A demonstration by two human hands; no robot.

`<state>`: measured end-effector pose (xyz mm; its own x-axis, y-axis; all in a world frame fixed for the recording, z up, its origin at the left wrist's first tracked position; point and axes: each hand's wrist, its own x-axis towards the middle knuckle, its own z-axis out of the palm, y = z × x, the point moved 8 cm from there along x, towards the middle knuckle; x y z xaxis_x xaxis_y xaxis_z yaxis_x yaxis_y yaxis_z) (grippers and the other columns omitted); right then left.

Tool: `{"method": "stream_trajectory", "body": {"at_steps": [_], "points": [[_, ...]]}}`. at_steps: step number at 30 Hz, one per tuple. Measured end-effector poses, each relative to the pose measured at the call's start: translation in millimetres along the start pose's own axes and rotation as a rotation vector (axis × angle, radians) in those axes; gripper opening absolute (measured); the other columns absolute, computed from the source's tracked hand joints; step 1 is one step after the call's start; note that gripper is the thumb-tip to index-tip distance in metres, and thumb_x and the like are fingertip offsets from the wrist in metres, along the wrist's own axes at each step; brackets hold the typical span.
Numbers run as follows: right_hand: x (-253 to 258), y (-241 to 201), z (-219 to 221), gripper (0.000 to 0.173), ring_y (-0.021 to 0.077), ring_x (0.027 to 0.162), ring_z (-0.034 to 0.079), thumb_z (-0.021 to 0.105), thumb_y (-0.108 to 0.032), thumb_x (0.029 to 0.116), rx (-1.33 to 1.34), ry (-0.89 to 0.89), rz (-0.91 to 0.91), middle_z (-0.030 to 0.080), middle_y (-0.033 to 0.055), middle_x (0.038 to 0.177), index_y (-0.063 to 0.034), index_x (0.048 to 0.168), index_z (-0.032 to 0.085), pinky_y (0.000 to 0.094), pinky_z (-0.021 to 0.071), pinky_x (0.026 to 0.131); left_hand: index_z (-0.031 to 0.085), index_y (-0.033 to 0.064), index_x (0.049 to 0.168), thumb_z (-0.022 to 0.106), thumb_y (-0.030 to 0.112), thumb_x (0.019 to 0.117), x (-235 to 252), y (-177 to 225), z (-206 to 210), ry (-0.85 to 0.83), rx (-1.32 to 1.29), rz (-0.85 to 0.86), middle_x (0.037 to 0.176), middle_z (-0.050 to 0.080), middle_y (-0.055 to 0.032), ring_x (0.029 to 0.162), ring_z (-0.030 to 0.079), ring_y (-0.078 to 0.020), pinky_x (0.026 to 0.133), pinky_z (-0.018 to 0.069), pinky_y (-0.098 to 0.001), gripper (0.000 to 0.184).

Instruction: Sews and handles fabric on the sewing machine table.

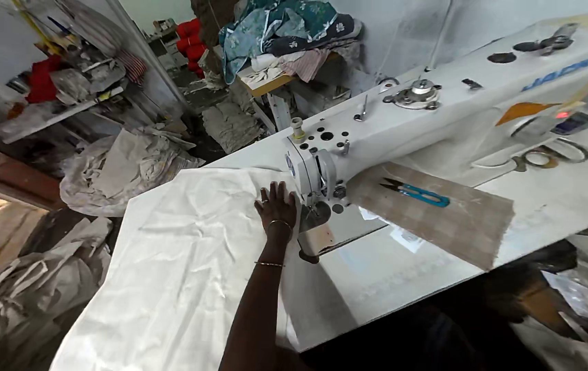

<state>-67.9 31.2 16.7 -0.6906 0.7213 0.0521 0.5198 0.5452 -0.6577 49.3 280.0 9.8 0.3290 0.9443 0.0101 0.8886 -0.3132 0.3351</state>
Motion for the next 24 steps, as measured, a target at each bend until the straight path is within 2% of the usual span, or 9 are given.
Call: {"method": "stream_trajectory", "body": {"at_steps": [3, 6, 9, 11, 15, 17, 19, 22, 24], "points": [[-70, 19, -28, 0.017, 0.0349, 0.101, 0.075, 0.064, 0.001, 0.0914, -0.085, 0.373, -0.046, 0.077, 0.0167, 0.104, 0.0, 0.102, 0.077, 0.052, 0.0588, 0.088, 0.031, 0.0155, 0.162, 0.03, 0.037, 0.1118, 8, -18, -5, 0.009, 0.055, -0.004, 0.171, 0.019, -0.0101, 0.156, 0.014, -0.0428, 0.117, 0.0123, -0.073, 0.055], [-173, 67, -57, 0.017, 0.0375, 0.08, 0.075, 0.066, 0.004, 0.0847, 0.034, 0.529, 0.249, 0.076, 0.0197, 0.089, 0.0033, 0.098, 0.077, 0.0556, 0.0594, 0.072, 0.036, 0.0171, 0.16, 0.03, 0.037, 0.1121, 1, -24, -2, -0.017, 0.081, 0.143, 0.169, 0.024, -0.0078, 0.156, 0.015, -0.0414, 0.118, 0.0117, -0.0716, 0.052], [-229, 114, -39, 0.027, 0.05, 0.095, 0.069, 0.055, 0.003, 0.096, 0.395, 0.25, 0.63, 0.069, 0.0328, 0.103, 0.0116, 0.12, 0.064, 0.0669, 0.0505, 0.086, 0.045, 0.0198, 0.156, 0.035, 0.04, 0.11, -50, -4, 14, -0.011, 0.053, 0.244, 0.167, 0.032, -0.0041, 0.157, 0.017, -0.037, 0.121, 0.0112, -0.0667, 0.051], [-239, 140, -13, 0.029, 0.0488, 0.106, 0.065, 0.056, -0.003, 0.0997, 0.496, 0.062, 0.825, 0.066, 0.0342, 0.111, 0.0107, 0.125, 0.061, 0.0642, 0.0469, 0.094, 0.05, 0.0173, 0.152, 0.035, 0.036, 0.1091, -100, 24, 23, 0.002, 0.014, 0.247, 0.164, 0.036, -0.0077, 0.156, 0.022, -0.0372, 0.122, 0.0143, -0.0636, 0.049], [-233, 138, -47, 0.035, 0.053, 0.123, 0.056, 0.058, -0.005, 0.0993, 0.127, -0.124, 1.06, 0.061, 0.0345, 0.128, 0.0056, 0.132, 0.062, 0.0667, 0.0433, 0.1, 0.056, -0.0034, 0.143, 0.062, 0.018, 0.0988, -150, 51, 17, 0.066, -0.374, 0.123, 0.151, 0.049, -0.0248, 0.144, 0.042, -0.0442, 0.12, 0.031, -0.0531, 0.049], [-222, 104, -102, 0.024, 0.0552, 0.116, 0.06, 0.063, 0.013, 0.0864, -0.242, 0.213, 0.989, 0.066, 0.0345, 0.114, 0.0117, 0.109, 0.07, 0.0672, 0.0481, 0.092, 0.057, -0.0083, 0.138, 0.074, 0.019, 0.0918, -148, 49, 10, 0.088, -0.415, 0.047, 0.138, 0.058, -0.0296, 0.129, 0.052, -0.048, 0.111, 0.0389, -0.0537, 0.057], [-209, 63, -139, 0.02, 0.0442, 0.093, 0.072, 0.068, 0.016, 0.0747, -0.426, 0.634, 0.66, 0.072, 0.0234, 0.095, 0.0053, 0.091, 0.074, 0.0573, 0.0587, 0.072, 0.062, -0.0092, 0.129, 0.077, 0.023, 0.0897, -137, 49, 7, -0.009, -0.371, 0.002, 0.124, 0.062, -0.0315, 0.118, 0.056, -0.0502, 0.102, 0.0429, -0.0579, 0.053], [-179, 42, -121, 0.032, 0.0286, 0.112, 0.072, 0.061, 0.008, 0.0827, -0.495, 0.771, 0.318, 0.075, 0.0109, 0.115, -0.005, 0.108, 0.076, 0.0423, 0.0598, 0.09, 0.063, -0.0048, 0.132, 0.067, 0.026, 0.099, -122, 57, 13, -0.247, -0.289, -0.021, 0.132, 0.059, -0.0288, 0.129, 0.049, -0.0501, 0.105, 0.0377, -0.0636, 0.045], [-165, 65, -90, 0.044, 0.0313, 0.123, 0.067, 0.063, 0.011, 0.081, -0.474, 0.684, 0.319, 0.072, 0.0123, 0.127, -0.0039, 0.121, 0.073, 0.0506, 0.0527, 0.102, 0.065, -0.0067, 0.128, 0.057, 0.021, 0.1039, -118, 60, 13, -0.197, -0.345, 0.06, 0.127, 0.062, -0.0288, 0.125, 0.053, -0.0493, 0.103, 0.0383, -0.0642, 0.037]]}}
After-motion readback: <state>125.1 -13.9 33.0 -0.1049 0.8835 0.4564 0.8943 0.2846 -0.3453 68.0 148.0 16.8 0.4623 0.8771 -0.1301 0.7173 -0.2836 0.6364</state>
